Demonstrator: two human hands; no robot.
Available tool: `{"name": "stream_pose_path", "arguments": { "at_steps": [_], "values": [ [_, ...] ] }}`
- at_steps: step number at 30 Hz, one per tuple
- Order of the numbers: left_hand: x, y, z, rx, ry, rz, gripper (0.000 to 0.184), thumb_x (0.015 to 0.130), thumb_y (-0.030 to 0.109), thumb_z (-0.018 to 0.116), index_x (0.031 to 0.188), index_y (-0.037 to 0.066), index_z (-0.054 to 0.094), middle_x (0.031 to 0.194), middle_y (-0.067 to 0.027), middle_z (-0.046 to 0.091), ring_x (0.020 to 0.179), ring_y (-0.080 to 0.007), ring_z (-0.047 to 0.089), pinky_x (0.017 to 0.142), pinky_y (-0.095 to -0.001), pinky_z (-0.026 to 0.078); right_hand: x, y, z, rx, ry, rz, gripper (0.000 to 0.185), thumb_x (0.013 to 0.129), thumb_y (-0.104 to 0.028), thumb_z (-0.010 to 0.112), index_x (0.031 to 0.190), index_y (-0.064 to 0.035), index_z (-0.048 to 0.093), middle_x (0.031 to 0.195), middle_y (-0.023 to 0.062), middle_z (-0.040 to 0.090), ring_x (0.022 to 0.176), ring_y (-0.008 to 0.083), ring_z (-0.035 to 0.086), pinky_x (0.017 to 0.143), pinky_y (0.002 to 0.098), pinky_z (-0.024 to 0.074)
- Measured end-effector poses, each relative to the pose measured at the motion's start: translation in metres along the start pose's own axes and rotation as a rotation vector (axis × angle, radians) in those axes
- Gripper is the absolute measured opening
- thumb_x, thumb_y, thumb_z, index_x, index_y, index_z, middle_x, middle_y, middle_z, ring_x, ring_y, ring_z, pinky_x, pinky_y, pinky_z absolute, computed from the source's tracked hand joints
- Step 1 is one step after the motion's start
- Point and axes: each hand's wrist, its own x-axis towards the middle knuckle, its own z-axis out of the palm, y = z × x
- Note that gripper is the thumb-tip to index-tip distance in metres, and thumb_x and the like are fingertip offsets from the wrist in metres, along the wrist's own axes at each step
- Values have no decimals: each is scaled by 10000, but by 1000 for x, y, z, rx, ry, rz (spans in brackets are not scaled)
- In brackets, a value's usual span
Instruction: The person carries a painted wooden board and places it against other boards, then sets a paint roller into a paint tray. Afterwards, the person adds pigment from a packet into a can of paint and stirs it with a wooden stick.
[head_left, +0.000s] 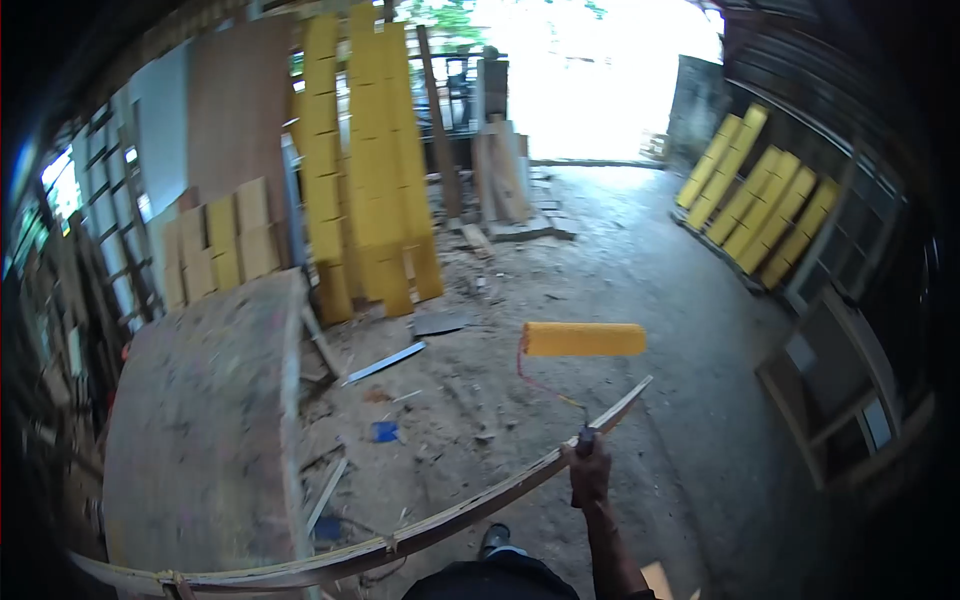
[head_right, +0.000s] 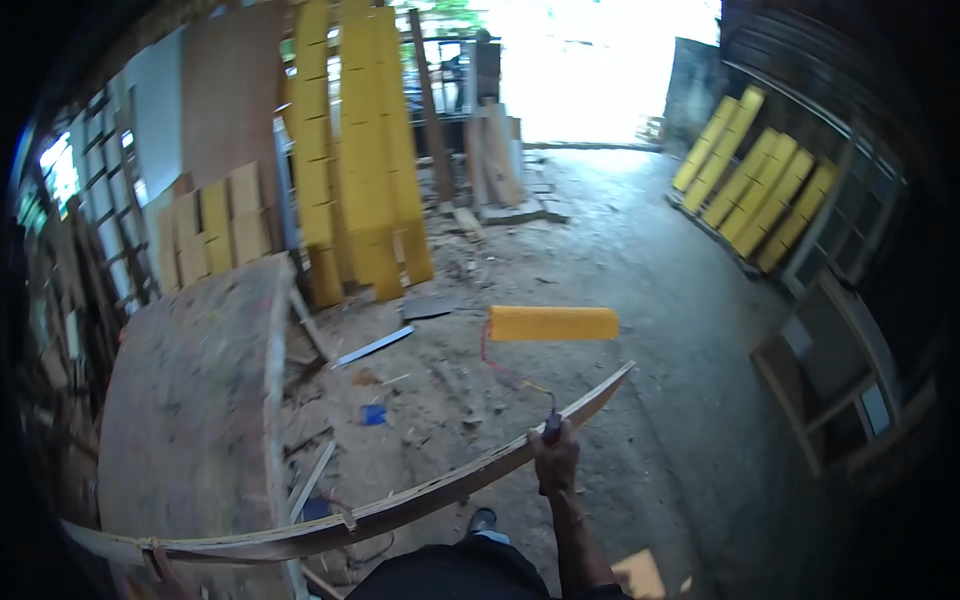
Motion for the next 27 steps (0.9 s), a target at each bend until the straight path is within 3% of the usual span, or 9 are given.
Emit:
{"name": "stream_pose_path", "arguments": {
  "at_steps": [1,4,5,12,13,16,19,21,27],
  "values": [
    [-2,-3,33,250,215,269,487,887,258,839,1279,-3,717,1216,-188,722,995,-379,681,869,-452,582,19,13,-4,-4,31,11,273,833,-106,821,929,-20,580,796,46,596,753,146,575,697,345,501],
    [-42,106,104,-151,-162,145,469,910,301,811,1229,-36,738,1133,-188,758,965,-339,694,910,-439,554,72,14,-24,-13,89,75,270,831,-107,822,930,-21,586,811,52,611,759,153,584,708,352,506],
    [-51,119,131,-182,-149,195,455,941,329,773,1182,-57,754,1116,-187,769,976,-304,697,882,-413,552,87,19,-27,6,121,86,272,830,-105,823,941,-18,590,814,54,613,757,155,582,715,357,508],
    [-76,179,308,-178,-307,185,500,937,344,782,1263,-32,730,1158,-177,761,1023,-290,700,898,-409,553,193,39,-34,-125,254,163,281,816,-85,831,958,-16,599,815,41,614,759,148,584,741,340,498],
    [-80,191,332,-191,-416,132,503,929,317,794,1297,-16,716,1254,-209,728,1112,-283,683,972,-415,531,206,50,-30,-119,291,165,273,816,-76,827,962,-17,604,814,37,612,760,146,584,742,339,495],
    [-1,63,478,-168,-556,427,509,1017,240,667,1381,-108,598,1352,-224,668,1192,-305,647,1062,-353,473,245,55,-26,-117,370,193,260,817,-56,816,972,-19,611,820,30,608,766,145,586,746,340,492],
    [-58,165,554,-215,-708,217,464,1029,219,645,1371,-93,613,1336,-208,681,1173,-285,656,1044,-349,478,285,56,-14,-108,441,226,256,819,-35,804,992,-20,615,841,31,612,780,144,589,757,337,492],
    [-73,178,630,-248,-723,242,459,1030,214,638,1375,-89,612,1333,-201,683,1171,-271,654,1033,-351,481,308,67,-10,-156,491,247,276,817,-16,795,1026,-12,615,860,29,610,785,143,586,774,332,494],
    [-146,339,769,-423,-901,161,457,1036,158,617,1413,-99,580,1357,-161,678,1207,-224,630,1068,-332,455,391,61,-8,-165,654,296,274,801,-30,816,969,-14,600,853,44,625,782,173,594,773,360,499]
  ]
}}
